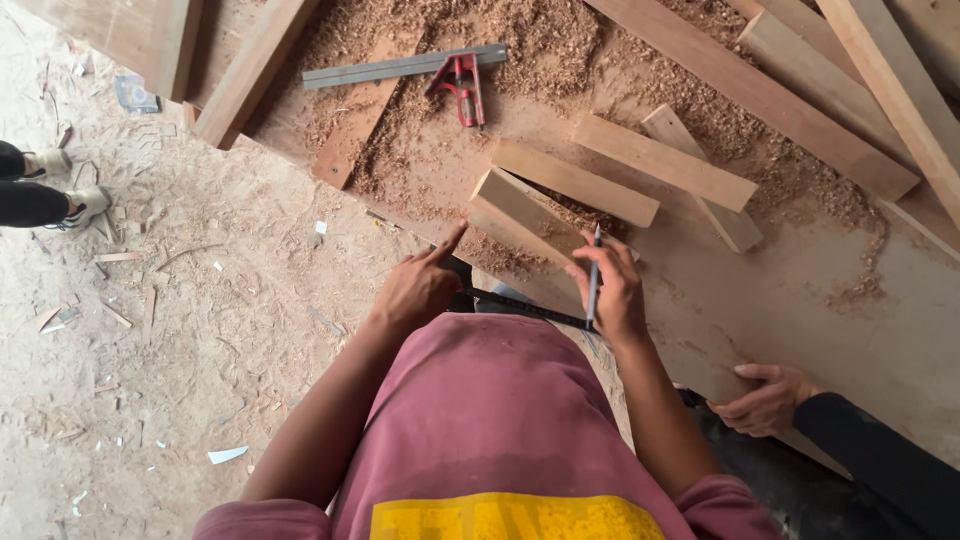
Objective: The person measures and marks multiple small wooden planks using a tape measure, a try square, and a pen. They repeatedly position the try square on each plank, draw straight lines, and set the tools aside before moving to the next piece.
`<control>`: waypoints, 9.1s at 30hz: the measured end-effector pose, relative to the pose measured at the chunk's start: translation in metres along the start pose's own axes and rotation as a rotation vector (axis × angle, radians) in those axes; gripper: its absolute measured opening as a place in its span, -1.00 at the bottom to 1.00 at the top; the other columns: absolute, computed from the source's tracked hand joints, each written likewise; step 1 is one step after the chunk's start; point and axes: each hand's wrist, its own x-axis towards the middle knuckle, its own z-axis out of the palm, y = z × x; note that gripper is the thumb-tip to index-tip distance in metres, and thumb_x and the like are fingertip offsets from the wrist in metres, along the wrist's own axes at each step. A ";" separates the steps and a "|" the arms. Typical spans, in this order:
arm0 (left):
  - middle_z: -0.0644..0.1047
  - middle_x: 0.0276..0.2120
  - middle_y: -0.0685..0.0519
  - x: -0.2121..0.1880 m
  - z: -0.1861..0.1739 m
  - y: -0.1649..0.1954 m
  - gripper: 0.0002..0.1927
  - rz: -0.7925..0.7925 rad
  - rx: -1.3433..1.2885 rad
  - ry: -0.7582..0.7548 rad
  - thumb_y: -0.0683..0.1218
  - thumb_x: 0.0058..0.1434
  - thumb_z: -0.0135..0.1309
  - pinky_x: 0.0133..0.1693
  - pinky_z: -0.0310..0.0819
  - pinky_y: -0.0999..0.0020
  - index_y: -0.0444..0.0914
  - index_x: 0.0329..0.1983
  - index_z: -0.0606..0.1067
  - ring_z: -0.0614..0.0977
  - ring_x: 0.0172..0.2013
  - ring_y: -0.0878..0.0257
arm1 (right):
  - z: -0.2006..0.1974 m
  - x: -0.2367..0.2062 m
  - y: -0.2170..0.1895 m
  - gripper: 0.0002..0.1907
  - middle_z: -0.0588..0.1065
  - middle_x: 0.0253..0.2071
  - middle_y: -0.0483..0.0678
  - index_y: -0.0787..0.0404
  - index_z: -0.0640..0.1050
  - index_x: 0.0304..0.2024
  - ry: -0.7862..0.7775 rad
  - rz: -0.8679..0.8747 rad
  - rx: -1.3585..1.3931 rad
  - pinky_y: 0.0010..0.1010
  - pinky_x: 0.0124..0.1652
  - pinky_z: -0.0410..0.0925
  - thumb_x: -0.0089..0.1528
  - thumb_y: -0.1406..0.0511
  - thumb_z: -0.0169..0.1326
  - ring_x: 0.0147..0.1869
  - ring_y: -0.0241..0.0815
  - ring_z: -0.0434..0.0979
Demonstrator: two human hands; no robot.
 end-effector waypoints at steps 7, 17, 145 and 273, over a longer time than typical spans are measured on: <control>0.19 0.46 0.06 -0.004 0.005 -0.003 -0.70 0.043 0.000 0.028 -0.15 0.23 0.00 -0.06 0.56 0.18 0.03 -0.34 0.74 0.61 0.07 0.12 | -0.007 0.000 -0.007 -0.72 0.57 0.11 0.10 0.24 0.56 -0.14 -0.090 -0.014 0.015 -0.17 0.12 0.44 0.11 0.41 0.30 0.21 0.11 0.54; 0.63 -0.17 0.07 -0.016 0.015 -0.027 -0.78 0.101 -0.057 0.022 -0.10 0.24 0.07 -0.15 0.60 0.25 -0.06 -0.40 0.72 0.68 -0.21 0.14 | -0.025 0.054 0.031 -0.72 0.59 0.15 -0.05 0.01 0.64 -0.03 -0.128 -0.184 -0.579 0.20 0.45 0.04 0.33 0.45 0.02 0.38 0.06 0.52; 0.63 -0.25 -0.28 0.104 -0.053 -0.007 -0.78 -0.242 -0.237 -0.196 -0.16 0.10 0.10 -0.16 0.60 0.01 -0.37 -0.23 0.60 0.69 -0.20 -0.16 | 0.044 0.056 -0.004 -0.87 0.52 -0.42 -0.11 0.24 0.51 -0.11 -0.080 0.436 0.727 -0.60 -0.50 0.31 0.34 0.31 0.08 -0.47 -0.45 0.46; 0.61 -0.29 -0.31 0.107 -0.051 -0.010 -0.78 -0.241 -0.282 -0.181 -0.14 0.10 0.12 -0.23 0.60 0.02 -0.38 -0.25 0.57 0.69 -0.25 -0.19 | 0.079 0.067 0.005 -0.61 0.55 -0.49 -0.04 0.33 0.54 -0.23 -0.368 0.113 0.371 -0.57 -0.44 0.34 0.48 0.14 0.27 -0.45 -0.36 0.56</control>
